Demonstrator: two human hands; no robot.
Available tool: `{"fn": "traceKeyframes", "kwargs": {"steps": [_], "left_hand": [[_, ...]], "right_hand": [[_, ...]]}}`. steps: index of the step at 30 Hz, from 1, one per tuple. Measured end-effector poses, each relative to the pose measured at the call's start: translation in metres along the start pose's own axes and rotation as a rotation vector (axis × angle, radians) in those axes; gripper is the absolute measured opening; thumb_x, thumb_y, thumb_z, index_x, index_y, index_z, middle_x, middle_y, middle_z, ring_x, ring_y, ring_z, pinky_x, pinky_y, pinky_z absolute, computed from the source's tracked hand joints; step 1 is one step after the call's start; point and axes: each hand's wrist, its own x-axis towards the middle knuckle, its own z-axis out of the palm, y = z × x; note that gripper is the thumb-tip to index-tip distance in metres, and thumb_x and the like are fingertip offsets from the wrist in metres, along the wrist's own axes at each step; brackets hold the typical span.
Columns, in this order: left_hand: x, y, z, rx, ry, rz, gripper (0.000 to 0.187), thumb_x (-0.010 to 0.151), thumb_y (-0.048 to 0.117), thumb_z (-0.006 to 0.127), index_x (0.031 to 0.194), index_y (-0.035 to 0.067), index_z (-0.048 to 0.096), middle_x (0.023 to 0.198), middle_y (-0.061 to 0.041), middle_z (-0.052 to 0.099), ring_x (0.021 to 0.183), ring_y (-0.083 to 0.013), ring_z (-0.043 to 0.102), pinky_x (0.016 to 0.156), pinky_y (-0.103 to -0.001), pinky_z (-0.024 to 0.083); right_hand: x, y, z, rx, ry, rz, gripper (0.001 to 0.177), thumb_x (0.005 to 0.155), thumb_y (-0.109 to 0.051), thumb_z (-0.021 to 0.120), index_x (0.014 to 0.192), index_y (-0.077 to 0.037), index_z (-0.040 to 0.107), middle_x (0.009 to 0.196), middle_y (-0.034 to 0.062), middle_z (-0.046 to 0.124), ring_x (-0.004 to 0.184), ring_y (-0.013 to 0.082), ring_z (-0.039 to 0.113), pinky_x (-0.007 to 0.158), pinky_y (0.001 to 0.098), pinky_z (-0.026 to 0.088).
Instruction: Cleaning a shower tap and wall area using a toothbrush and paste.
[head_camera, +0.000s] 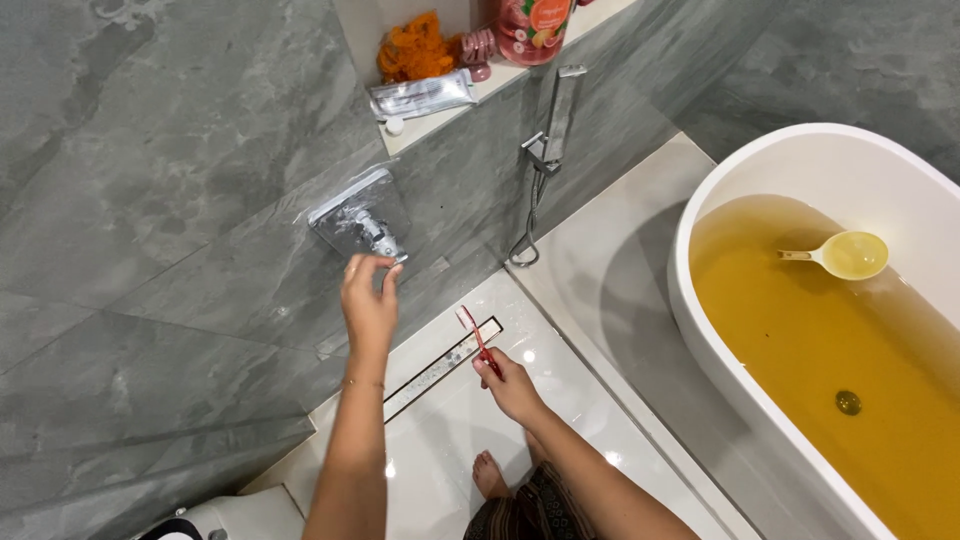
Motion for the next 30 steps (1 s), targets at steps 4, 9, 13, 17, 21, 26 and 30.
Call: {"fn": "traceKeyframes", "kwargs": {"steps": [4,9,13,17,21,26,30], "left_hand": [[-0.068,-0.019,0.066,-0.344,0.249,-0.336,0.028,0.097,0.019,0.066,0.120,0.003,0.061,0.113,-0.009,0.062,0.100,-0.0222,0.062,0.083,-0.035,0.049],[-0.113,0.035,0.109,-0.973,-0.171,-0.913,0.045,0.103,0.045,0.037,0.122,0.012,0.061,0.114,-0.007,0.072,0.097,-0.0153,0.070,0.084,-0.027,0.055],[-0.115,0.033,0.131,-0.831,-0.241,-0.773,0.039,0.110,0.033,0.047,0.109,-0.001,0.067,0.104,-0.015,0.074,0.081,-0.0204,0.060,0.067,-0.034,0.046],[-0.124,-0.003,0.163,-0.887,-0.053,-0.674,0.035,0.111,0.028,0.048,0.110,-0.003,0.066,0.109,-0.017,0.074,0.096,-0.0179,0.068,0.091,-0.031,0.053],[-0.133,-0.035,0.191,-0.904,0.323,-0.724,0.029,0.114,0.023,0.052,0.115,-0.003,0.062,0.112,-0.020,0.070,0.101,-0.0243,0.070,0.098,-0.038,0.054],[-0.138,-0.023,0.252,-0.712,0.465,-0.869,0.031,0.113,0.025,0.049,0.113,-0.004,0.058,0.109,-0.020,0.070,0.102,-0.0289,0.071,0.098,-0.041,0.054],[-0.148,-0.029,0.361,-0.817,0.405,-0.766,0.029,0.115,0.025,0.049,0.116,-0.003,0.057,0.111,-0.016,0.069,0.101,-0.0263,0.071,0.097,-0.038,0.057]], "right_hand": [[0.009,-0.006,0.003,0.078,0.029,0.011,0.032,0.104,-0.038,0.050,0.104,-0.010,0.065,0.073,0.0018,0.061,0.065,0.0134,0.052,0.064,0.0302,0.046],[0.034,0.006,-0.013,0.189,-0.012,-0.021,0.035,0.108,-0.036,0.042,0.109,-0.008,0.064,0.081,0.0006,0.064,0.070,0.0100,0.059,0.068,0.0269,0.054],[0.038,0.009,-0.062,0.212,-0.166,-0.010,0.031,0.106,-0.032,0.047,0.117,-0.007,0.063,0.086,0.0052,0.064,0.073,0.0138,0.060,0.066,0.0324,0.053],[0.040,0.053,-0.138,0.068,-0.159,-0.273,0.032,0.103,-0.034,0.063,0.122,-0.008,0.066,0.104,0.0044,0.064,0.092,0.0138,0.062,0.080,0.0303,0.053],[0.049,0.176,-0.295,0.376,-0.071,0.191,0.038,0.098,-0.043,0.061,0.126,-0.019,0.065,0.111,-0.0039,0.069,0.095,0.0090,0.063,0.080,0.0281,0.051],[0.095,0.373,-0.501,0.540,0.381,0.389,0.045,0.094,-0.053,0.060,0.119,-0.016,0.063,0.105,0.0069,0.066,0.091,0.0227,0.061,0.081,0.0425,0.051],[0.135,0.458,-0.616,0.623,0.569,0.480,0.032,0.098,-0.045,0.060,0.112,-0.016,0.058,0.096,0.0051,0.064,0.084,0.0204,0.060,0.078,0.0393,0.050]]}}
